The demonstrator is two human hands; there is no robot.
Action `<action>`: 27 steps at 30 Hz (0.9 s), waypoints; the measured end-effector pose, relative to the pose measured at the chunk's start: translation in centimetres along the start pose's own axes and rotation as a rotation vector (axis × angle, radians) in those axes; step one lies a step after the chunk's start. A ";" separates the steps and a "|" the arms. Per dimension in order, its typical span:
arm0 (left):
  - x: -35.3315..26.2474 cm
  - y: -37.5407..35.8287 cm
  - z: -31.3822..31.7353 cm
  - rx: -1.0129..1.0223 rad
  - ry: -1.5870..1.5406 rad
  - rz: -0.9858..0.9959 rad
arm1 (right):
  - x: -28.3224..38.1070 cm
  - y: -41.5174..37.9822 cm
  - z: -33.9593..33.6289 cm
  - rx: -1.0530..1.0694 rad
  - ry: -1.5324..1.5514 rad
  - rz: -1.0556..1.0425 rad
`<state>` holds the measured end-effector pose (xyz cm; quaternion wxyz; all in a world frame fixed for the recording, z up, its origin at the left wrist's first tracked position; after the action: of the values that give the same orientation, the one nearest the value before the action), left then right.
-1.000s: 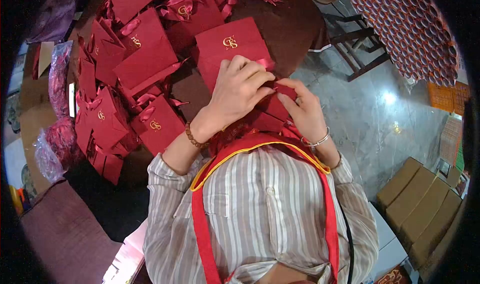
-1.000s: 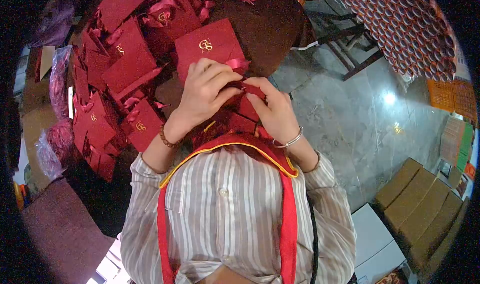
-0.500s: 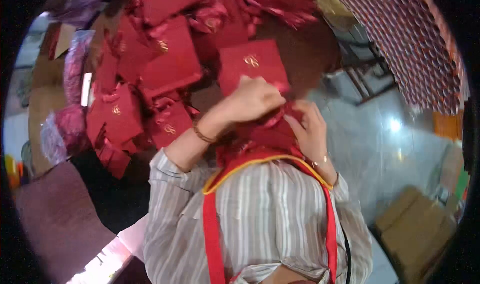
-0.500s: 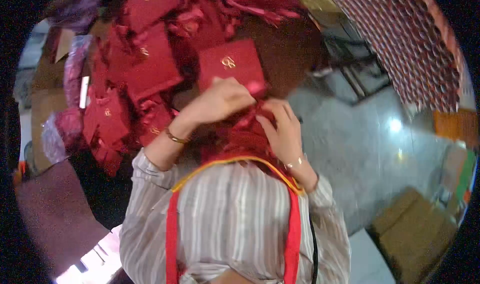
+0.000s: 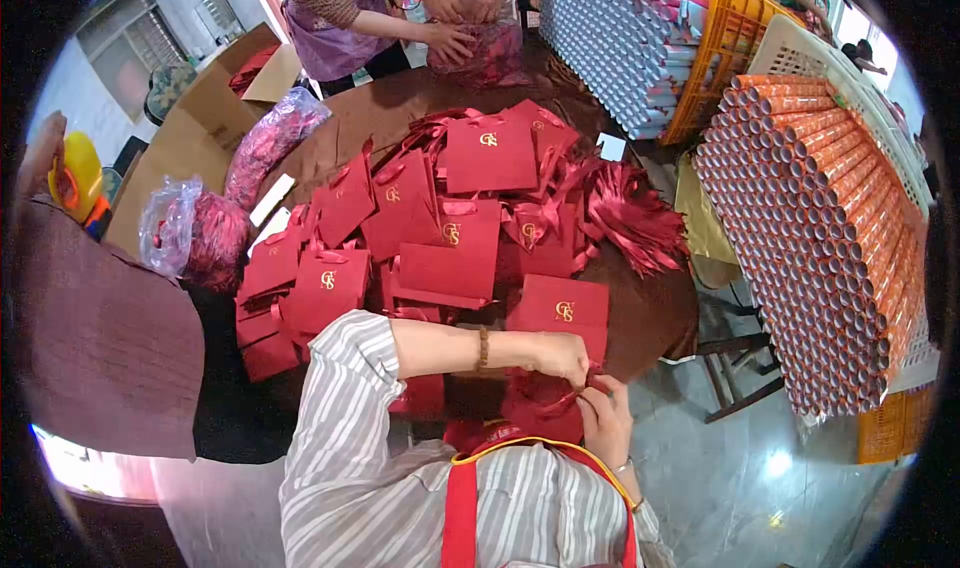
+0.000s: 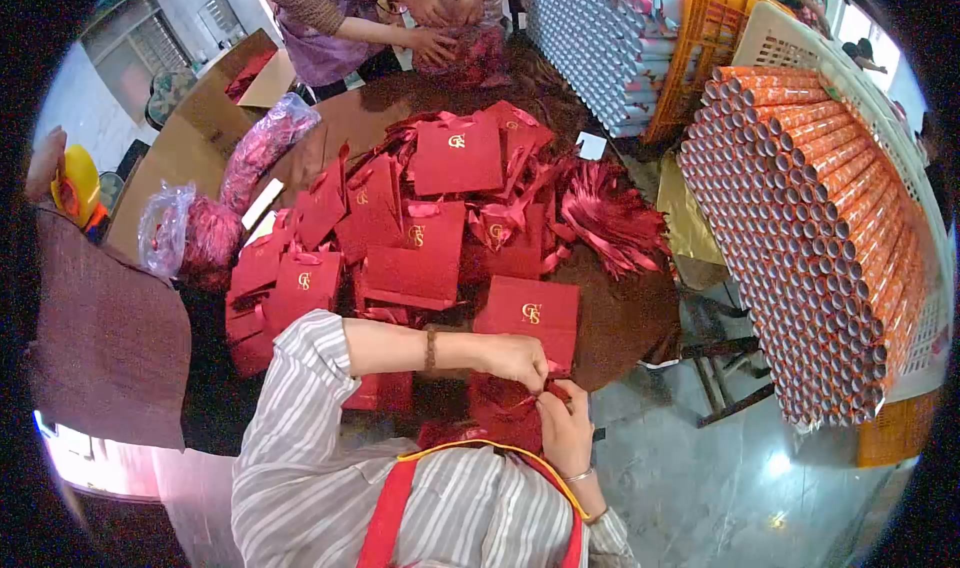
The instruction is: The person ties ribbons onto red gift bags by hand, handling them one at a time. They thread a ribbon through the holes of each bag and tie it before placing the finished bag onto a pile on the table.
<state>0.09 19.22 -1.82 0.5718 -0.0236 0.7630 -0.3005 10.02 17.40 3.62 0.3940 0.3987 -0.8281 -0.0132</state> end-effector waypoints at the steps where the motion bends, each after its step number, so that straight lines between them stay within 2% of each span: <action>1: -0.1 -0.2 0.3 -0.001 -0.002 0.001 | 0.0 -0.1 0.0 0.002 -0.001 -0.001; 3: -0.9 -0.9 -0.8 -0.143 0.193 0.005 | -0.6 0.0 0.2 0.032 0.053 0.101; 4: -0.5 -0.8 -0.5 -0.145 0.195 0.006 | -0.7 0.0 0.1 0.029 0.053 0.100; 6: -1.5 -0.9 -0.7 -0.297 0.283 0.203 | 0.0 0.2 -0.6 -0.027 0.053 -0.003; 7: -1.2 -0.7 -0.5 -0.294 0.285 0.202 | -0.2 0.3 -0.7 -0.029 0.053 -0.001; 10: -3.1 -1.1 -2.7 -0.508 0.138 0.322 | 0.2 0.3 0.2 0.025 0.135 -0.078; 11: -4.5 -1.8 -3.6 -0.561 0.043 0.374 | 0.6 0.0 0.8 0.059 0.186 -0.114; 13: -7.3 -2.6 -4.7 -0.662 0.096 0.560 | 1.1 0.7 1.3 0.126 0.173 -0.109; 15: -9.3 -3.0 -5.2 -0.640 0.085 0.630 | 1.4 0.2 2.2 0.164 0.196 -0.165; 17: -12.6 -4.3 -3.2 -0.399 0.058 0.827 | -0.5 0.3 2.5 0.225 0.281 0.003; 19: -15.2 -6.3 -2.0 -0.242 0.103 0.952 | -3.2 -0.4 3.4 0.330 0.430 0.293; 21: -14.5 -6.6 -4.4 -0.381 0.106 0.954 | -3.3 -0.1 2.3 0.253 0.535 0.171; 23: -12.3 -7.2 -7.6 -0.460 -0.121 0.705 | -4.3 -0.3 1.4 0.235 0.678 0.229; 25: -7.6 -7.1 -10.2 -0.485 -0.251 0.546 | -4.6 0.3 0.2 0.192 0.779 0.235; 26: -6.6 -7.3 -10.3 -0.470 -0.245 0.550 | -4.5 0.7 -0.7 0.169 0.780 0.173; 27: -4.7 -6.8 -9.4 -0.402 -0.269 0.432 | -4.5 0.9 -1.5 0.147 0.777 0.112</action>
<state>-8.70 19.49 7.11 0.7021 -0.0131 0.7119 -0.0096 12.10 21.49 2.10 0.6482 0.3553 -0.6367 0.2194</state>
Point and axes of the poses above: each hand's wrist, its own y-axis towards the middle knuckle, its own z-axis out of the palm, x = y × z, the point moved 10 cm from there along y, towards the middle knuckle, and after that the axes turned 7 degrees about -y, right-handed, at the moved point
